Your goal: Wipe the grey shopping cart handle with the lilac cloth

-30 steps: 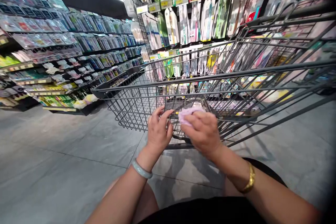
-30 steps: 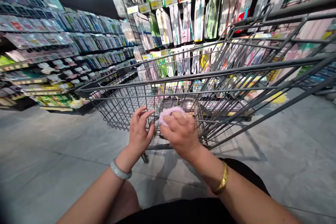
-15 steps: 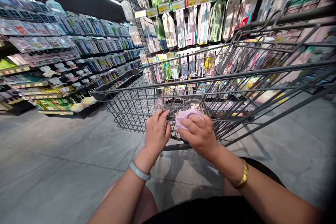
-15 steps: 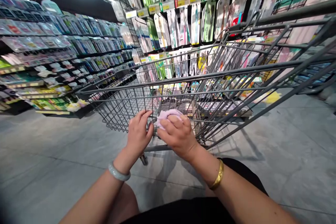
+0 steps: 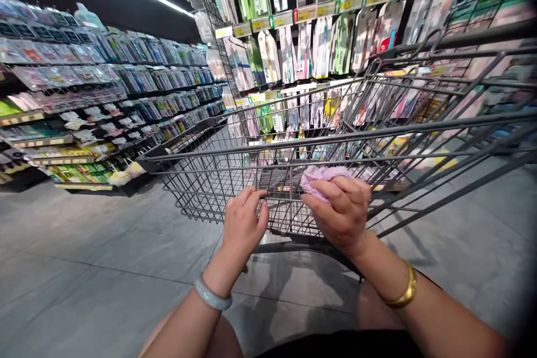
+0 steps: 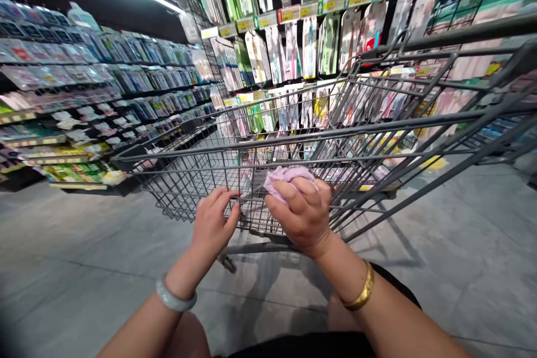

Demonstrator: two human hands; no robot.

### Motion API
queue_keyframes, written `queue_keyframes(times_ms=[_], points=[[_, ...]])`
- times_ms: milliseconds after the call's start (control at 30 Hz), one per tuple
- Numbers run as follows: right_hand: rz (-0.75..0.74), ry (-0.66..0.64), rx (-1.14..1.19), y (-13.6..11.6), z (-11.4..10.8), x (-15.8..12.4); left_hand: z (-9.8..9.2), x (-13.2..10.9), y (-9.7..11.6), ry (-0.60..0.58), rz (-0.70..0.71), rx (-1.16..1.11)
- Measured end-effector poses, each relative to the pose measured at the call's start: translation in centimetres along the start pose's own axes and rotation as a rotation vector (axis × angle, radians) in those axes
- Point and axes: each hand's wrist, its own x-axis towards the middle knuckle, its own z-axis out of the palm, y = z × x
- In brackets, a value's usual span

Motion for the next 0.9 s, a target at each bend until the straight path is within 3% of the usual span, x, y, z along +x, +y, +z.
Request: queue_keyframes(times_ms=[133, 267, 367, 467, 567, 633, 700, 800, 900], points=[[-0.053, -0.023, 0.052, -0.9, -0.7, 1.0, -1.1, -0.7, -0.8, 0.013, -0.014, 0.007], [-0.122, -0.029, 0.116, 0.2, -3.3, 3.2, -2.3, -1.4, -1.6, 0.039, -0.05, 0.03], [-0.05, 0.128, 0.056, 1.4, -5.4, 4.4, -3.1, -1.8, -2.1, 0.063, -0.073, 0.041], [-0.105, 0.208, -0.008, 1.1, -6.3, 4.7, -4.2, -2.2, -2.7, 0.085, -0.125, 0.052], [-0.087, 0.105, 0.039, -0.9, -6.2, 4.9, -5.8, -2.7, -2.9, 0.223, -0.099, 0.116], [-0.056, 0.059, 0.094, -2.3, -6.0, 5.3, -6.7, -2.9, -2.6, 0.39, 0.002, 0.152], [-0.065, 0.048, 0.112, -3.5, -5.7, 5.8, -7.2, -3.0, -1.8, 0.483, 0.157, 0.15], [-0.066, 0.039, 0.103, -4.4, -5.7, 6.5, -6.9, -2.7, -0.4, 0.398, 0.315, 0.129], [0.024, 0.025, 0.13, -4.6, -6.6, 7.0, -6.1, -2.3, 0.4, 0.304, 0.27, 0.171]])
